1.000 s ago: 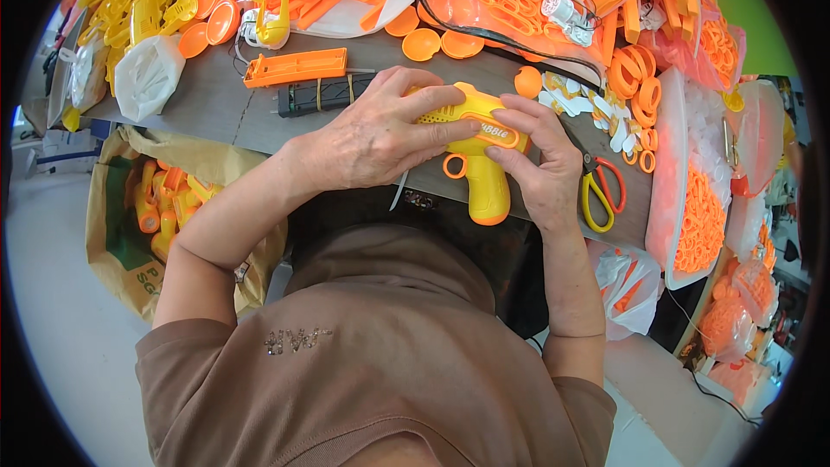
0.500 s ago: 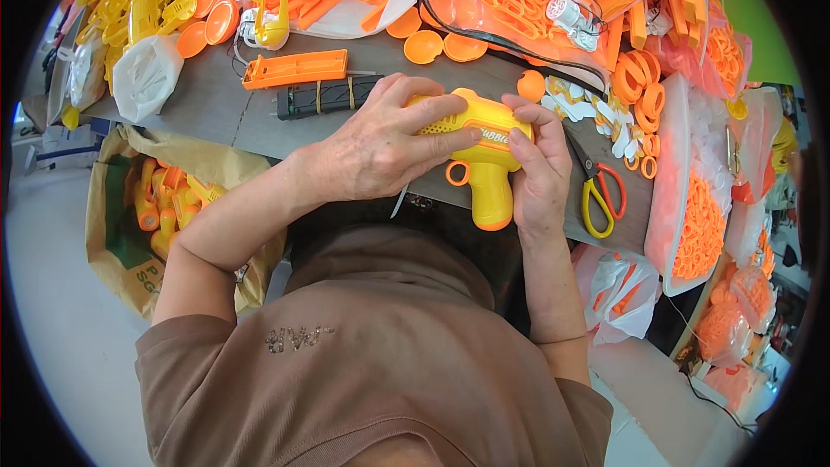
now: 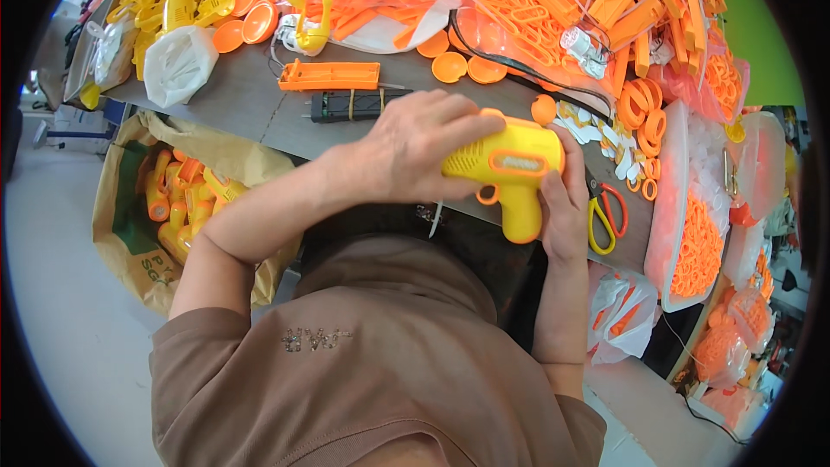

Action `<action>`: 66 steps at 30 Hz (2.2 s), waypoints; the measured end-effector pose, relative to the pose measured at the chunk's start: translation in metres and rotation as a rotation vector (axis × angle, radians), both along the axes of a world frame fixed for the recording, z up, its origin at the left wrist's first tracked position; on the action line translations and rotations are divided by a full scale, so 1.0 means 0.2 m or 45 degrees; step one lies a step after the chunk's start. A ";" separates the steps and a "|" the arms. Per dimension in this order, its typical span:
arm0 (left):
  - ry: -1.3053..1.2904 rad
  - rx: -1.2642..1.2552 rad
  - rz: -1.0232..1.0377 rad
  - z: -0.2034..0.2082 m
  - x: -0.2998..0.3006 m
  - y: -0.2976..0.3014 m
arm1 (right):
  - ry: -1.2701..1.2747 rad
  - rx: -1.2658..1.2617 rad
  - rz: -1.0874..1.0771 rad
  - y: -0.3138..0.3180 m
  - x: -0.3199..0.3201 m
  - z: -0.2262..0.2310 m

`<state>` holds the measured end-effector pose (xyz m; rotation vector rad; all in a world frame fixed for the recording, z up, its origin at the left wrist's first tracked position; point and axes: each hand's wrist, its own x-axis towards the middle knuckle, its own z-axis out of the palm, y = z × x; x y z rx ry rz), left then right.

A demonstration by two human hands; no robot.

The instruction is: Assemble bright yellow and orange plastic toy gun components on a workbench.

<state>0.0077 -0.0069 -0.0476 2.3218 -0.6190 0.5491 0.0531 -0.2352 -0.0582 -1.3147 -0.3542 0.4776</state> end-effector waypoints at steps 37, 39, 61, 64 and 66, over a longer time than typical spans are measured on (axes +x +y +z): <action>0.942 0.890 1.997 -0.52 -1.36 1.59 | -0.863 -0.634 0.389 0.11 -0.02 0.12; 0.732 0.600 1.909 -0.28 -1.21 1.54 | -0.819 -0.676 0.357 0.07 0.01 0.13; -0.043 0.179 -0.071 0.28 0.15 0.12 | -1.045 -1.174 -1.091 -1.08 0.99 0.58; 0.036 0.057 -0.184 0.16 0.03 -0.06 | -1.531 -1.585 -1.291 -1.45 1.29 0.62; 0.095 -0.055 -0.177 0.05 -0.06 -0.11 | -0.785 -1.523 -0.975 -1.49 1.37 0.69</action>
